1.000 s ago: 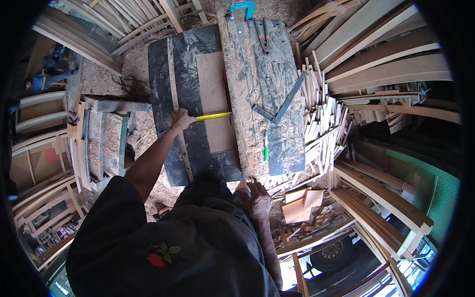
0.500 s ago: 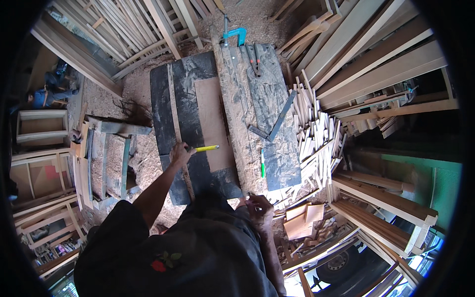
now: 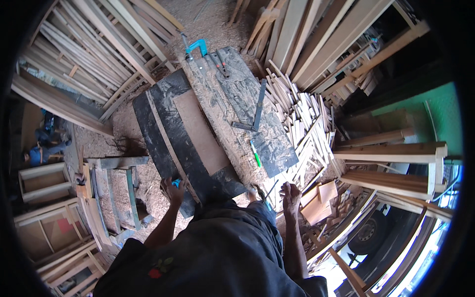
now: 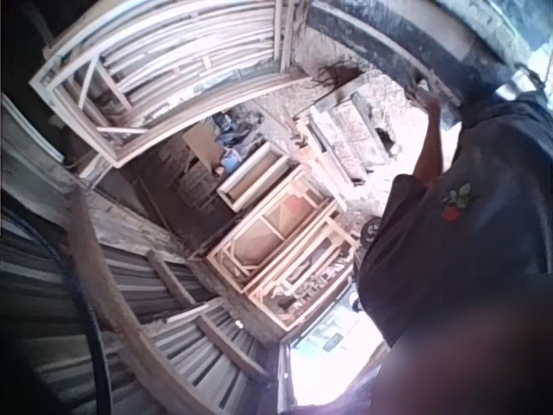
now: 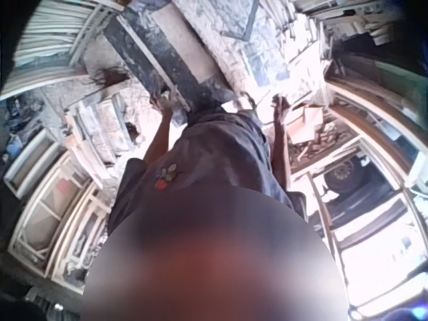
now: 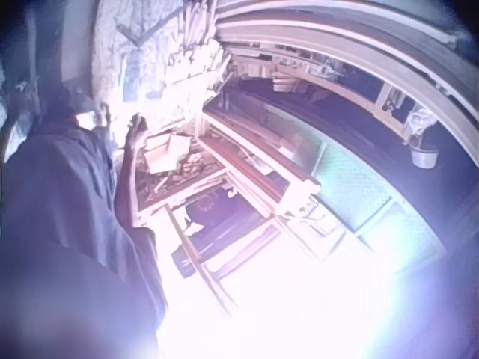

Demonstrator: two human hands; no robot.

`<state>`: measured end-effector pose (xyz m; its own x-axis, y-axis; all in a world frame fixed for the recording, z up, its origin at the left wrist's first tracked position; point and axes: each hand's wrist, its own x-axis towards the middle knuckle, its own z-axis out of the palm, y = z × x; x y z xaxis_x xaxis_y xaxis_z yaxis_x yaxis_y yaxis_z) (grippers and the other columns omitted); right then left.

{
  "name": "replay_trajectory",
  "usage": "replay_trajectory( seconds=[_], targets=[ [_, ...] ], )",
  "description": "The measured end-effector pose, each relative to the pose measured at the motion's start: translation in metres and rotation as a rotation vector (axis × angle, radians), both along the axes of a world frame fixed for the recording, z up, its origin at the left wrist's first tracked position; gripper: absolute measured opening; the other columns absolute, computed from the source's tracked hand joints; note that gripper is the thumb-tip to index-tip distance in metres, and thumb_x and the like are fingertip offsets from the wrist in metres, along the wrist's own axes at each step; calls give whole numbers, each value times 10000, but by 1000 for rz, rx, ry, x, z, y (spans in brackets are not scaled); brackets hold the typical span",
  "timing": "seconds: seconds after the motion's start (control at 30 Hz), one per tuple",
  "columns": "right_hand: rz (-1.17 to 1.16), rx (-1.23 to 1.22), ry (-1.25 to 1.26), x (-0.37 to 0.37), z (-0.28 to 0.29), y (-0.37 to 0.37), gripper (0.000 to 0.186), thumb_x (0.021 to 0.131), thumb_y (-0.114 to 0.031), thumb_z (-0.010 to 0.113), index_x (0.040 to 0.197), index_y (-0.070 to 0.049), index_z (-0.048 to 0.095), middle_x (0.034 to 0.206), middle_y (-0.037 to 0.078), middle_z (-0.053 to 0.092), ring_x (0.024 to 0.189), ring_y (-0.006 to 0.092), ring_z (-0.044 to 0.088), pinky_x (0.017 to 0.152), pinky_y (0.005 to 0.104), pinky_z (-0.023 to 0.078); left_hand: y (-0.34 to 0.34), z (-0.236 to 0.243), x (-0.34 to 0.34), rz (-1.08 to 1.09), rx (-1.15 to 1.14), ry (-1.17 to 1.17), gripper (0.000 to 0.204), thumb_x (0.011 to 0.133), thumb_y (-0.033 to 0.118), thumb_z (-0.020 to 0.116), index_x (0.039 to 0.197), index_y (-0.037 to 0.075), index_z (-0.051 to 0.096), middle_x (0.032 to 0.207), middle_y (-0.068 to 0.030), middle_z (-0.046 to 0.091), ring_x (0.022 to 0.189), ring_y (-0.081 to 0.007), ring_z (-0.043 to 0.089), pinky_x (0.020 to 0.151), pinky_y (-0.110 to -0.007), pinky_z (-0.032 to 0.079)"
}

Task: The person measures and marks a long wooden plank with a tape measure and pencil, then uses a circular saw to cut the plank into smaller pieces. The cut pieces are stacked on the floor.

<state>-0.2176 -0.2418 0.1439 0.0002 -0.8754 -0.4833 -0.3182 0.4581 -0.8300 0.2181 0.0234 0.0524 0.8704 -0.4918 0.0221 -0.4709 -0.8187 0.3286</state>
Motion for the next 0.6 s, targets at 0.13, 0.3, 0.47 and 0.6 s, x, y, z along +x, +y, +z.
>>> replay_trajectory(
  seconds=[0.13,0.3,0.47,0.6],
  targets=[
    [18,187,271,-46,-83,69,247,986,-214,680,891,4,745,744,83,717,691,163,683,652,349,559,6,6,-18,-76,-46,126,637,860,375,857,1330,15,621,1420,-288,521,1329,-487,474,1077,-620,402],
    [630,261,756,-133,-163,218,413,875,-412,618,876,-38,793,957,230,761,882,414,743,836,510,583,-17,15,-21,-332,-80,253,595,842,279,877,1281,-30,620,1400,-296,529,1321,-482,481,1123,-575,401],
    [412,646,806,-161,-179,357,414,917,-444,618,977,-83,813,1108,187,777,1061,371,749,900,513,582,-43,18,6,-474,-48,183,544,861,280,868,1230,-44,632,1301,-250,603,1285,-456,518,1109,-553,425],
    [402,639,784,-151,-177,387,380,933,-423,619,995,-104,816,1114,179,780,1060,358,753,896,497,589,-54,24,40,-338,-63,218,545,879,320,856,1242,-26,642,1286,-264,617,1246,-458,562,1070,-541,461]
  ],
)
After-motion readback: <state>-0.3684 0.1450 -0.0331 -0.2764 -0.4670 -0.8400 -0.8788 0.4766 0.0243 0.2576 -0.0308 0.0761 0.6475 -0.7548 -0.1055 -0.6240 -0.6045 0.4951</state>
